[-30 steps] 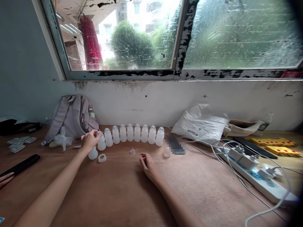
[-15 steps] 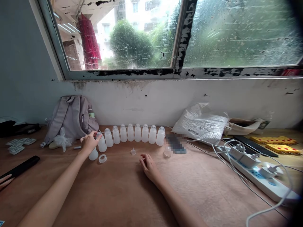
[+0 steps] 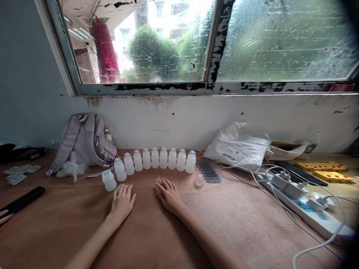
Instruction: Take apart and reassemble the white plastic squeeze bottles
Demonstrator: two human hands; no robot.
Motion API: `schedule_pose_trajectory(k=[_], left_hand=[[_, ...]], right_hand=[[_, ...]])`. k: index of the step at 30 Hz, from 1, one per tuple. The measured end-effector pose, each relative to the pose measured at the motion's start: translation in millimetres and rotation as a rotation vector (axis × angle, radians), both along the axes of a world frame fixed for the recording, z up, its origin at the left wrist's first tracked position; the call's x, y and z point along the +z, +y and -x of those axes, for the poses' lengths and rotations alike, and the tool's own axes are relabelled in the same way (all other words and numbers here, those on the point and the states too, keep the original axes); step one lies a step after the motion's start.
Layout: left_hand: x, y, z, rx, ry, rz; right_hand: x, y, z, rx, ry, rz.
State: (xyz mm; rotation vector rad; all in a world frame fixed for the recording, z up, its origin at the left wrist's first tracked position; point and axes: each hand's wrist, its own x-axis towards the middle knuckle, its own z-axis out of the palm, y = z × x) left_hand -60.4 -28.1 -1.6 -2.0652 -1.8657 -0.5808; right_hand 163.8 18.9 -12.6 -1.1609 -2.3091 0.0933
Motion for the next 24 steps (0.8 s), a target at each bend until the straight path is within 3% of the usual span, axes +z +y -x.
schedule_pose_trajectory(k=[2,7,9,12,16,18,24], left_hand=[[-5.8,0.6,-9.8,-0.020,-0.058,0.021],[4.3,6.1,-48.7,-0.312,-0.218,0.086],[8.7,10.7,-60.9,-0.289,-0.275,0.075],[11.6,22.6,-69.7,-0.150,-0.424,0.121],[13.0,40.5,-77.8,-0.220,-0.987,0.258],[13.0,45.1,-85.4,-0.267,-1.178,0.288],[8.4,35.9,-106.9,-0.364,-1.872,0.486]], right_hand=[[-2.4,8.1,7.9,-0.033,-0.026,0.006],[-0.6,16.7,12.7,-0.058,0.056,-0.010],[1.5,13.8,6.1,-0.066,0.158,-0.024],[1.7,7.0,-8.9,-0.073,0.305,-0.022],[-0.5,-0.5,-24.5,-0.081,0.464,0.049],[-0.1,-4.0,-27.0,-0.067,0.534,0.106],[2.5,-19.7,-20.2,0.019,0.613,0.151]])
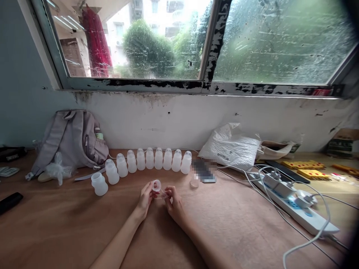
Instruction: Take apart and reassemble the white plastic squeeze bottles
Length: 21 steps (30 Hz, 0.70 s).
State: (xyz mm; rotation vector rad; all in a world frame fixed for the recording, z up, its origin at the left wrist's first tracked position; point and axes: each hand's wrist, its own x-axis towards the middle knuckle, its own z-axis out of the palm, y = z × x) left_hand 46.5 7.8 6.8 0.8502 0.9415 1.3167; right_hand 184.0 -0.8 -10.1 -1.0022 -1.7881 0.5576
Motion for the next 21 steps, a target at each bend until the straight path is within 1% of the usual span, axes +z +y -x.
schedule_pose_trajectory(k=[2,4,9,15,21], left_hand=[[-0.7,-6.0,-1.7,-0.035,-0.048,0.003],[-0.7,-10.7,-1.3,-0.056,-0.031,-0.014],[1.4,-16.0,1.4,-0.068,0.089,-0.042],[5.1,-21.0,-3.0,-0.114,0.283,-0.188],[7.0,-28.9,-9.3,-0.100,0.339,-0.244]], right_hand=[[-0.3,-4.0,2.9,-0.001,-0.012,0.011],[-0.3,-5.8,4.7,0.002,-0.036,0.024],[3.6,-4.4,5.2,0.001,-0.032,0.088],[10.2,-2.0,2.9,-0.006,0.038,0.163],[10.9,-0.9,1.6,-0.041,0.015,0.154]])
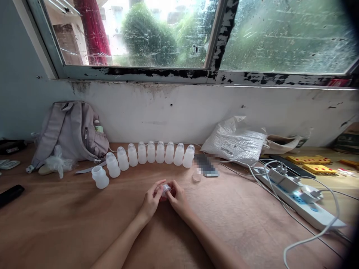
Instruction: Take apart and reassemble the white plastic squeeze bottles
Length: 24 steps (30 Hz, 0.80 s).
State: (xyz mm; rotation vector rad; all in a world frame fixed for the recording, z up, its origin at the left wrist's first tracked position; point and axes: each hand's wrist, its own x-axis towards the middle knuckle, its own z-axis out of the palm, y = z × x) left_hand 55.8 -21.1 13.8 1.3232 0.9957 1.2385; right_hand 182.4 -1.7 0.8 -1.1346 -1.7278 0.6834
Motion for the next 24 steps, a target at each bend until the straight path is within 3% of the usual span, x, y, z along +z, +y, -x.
schedule_pose_trajectory(k=[13,24], left_hand=[[-4.9,-0.8,-1.9,0.015,0.059,-0.003],[-4.0,-9.8,-0.8,0.018,0.379,-0.138]], right_hand=[[3.5,-4.5,2.6,-0.078,-0.071,0.002],[2.4,0.2,0.6,-0.110,-0.064,0.056]])
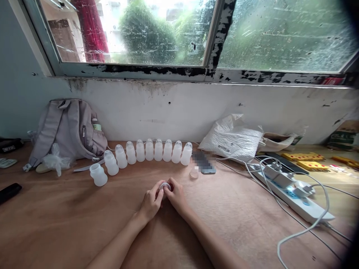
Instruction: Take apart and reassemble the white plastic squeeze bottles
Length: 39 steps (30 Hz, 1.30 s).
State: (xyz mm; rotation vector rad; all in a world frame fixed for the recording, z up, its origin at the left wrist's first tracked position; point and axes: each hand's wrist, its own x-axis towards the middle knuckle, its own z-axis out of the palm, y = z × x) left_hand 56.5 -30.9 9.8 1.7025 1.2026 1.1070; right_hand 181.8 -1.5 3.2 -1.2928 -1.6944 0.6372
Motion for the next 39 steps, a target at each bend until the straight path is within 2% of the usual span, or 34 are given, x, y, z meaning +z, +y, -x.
schedule_pose_trajectory(k=[5,12,16,19,22,25,27,30,33,36,39], left_hand=[[-1.0,-1.7,0.3,-0.005,0.028,-0.037],[0.9,-2.8,2.3,-0.030,0.178,-0.128],[-0.7,-0.6,2.4,-0.006,0.278,-0.132],[-1.3,0.8,1.8,0.065,0.269,-0.094],[-1.9,3.6,3.6,0.154,0.231,-0.077],[-3.0,10.0,8.3,0.191,0.113,-0.028],[-3.5,15.5,11.7,0.158,-0.032,0.057],[-3.1,22.1,15.6,0.021,-0.250,0.206],[-1.4,23.9,18.2,-0.100,-0.354,0.303],[0.8,22.4,20.2,-0.117,-0.377,0.362],[2.6,20.6,20.8,-0.059,-0.380,0.374]], right_hand=[[2.2,2.0,-1.0,0.001,0.029,0.021],[6.6,1.1,-2.7,0.022,0.027,0.062],[-0.4,3.1,-1.5,-0.021,-0.001,0.033],[-4.8,4.3,0.1,-0.039,-0.017,0.015],[-2.9,1.2,-0.1,0.032,-0.013,-0.011],[1.6,-4.3,-1.9,0.175,-0.006,-0.046],[2.1,-6.2,-3.1,0.228,0.014,-0.054],[-1.0,-4.8,-4.3,0.163,0.009,-0.084],[-3.3,-2.0,-5.6,0.139,-0.077,-0.139],[-1.2,-2.7,-6.6,0.171,-0.135,-0.164],[2.8,-6.8,-6.3,0.196,-0.169,-0.159]])
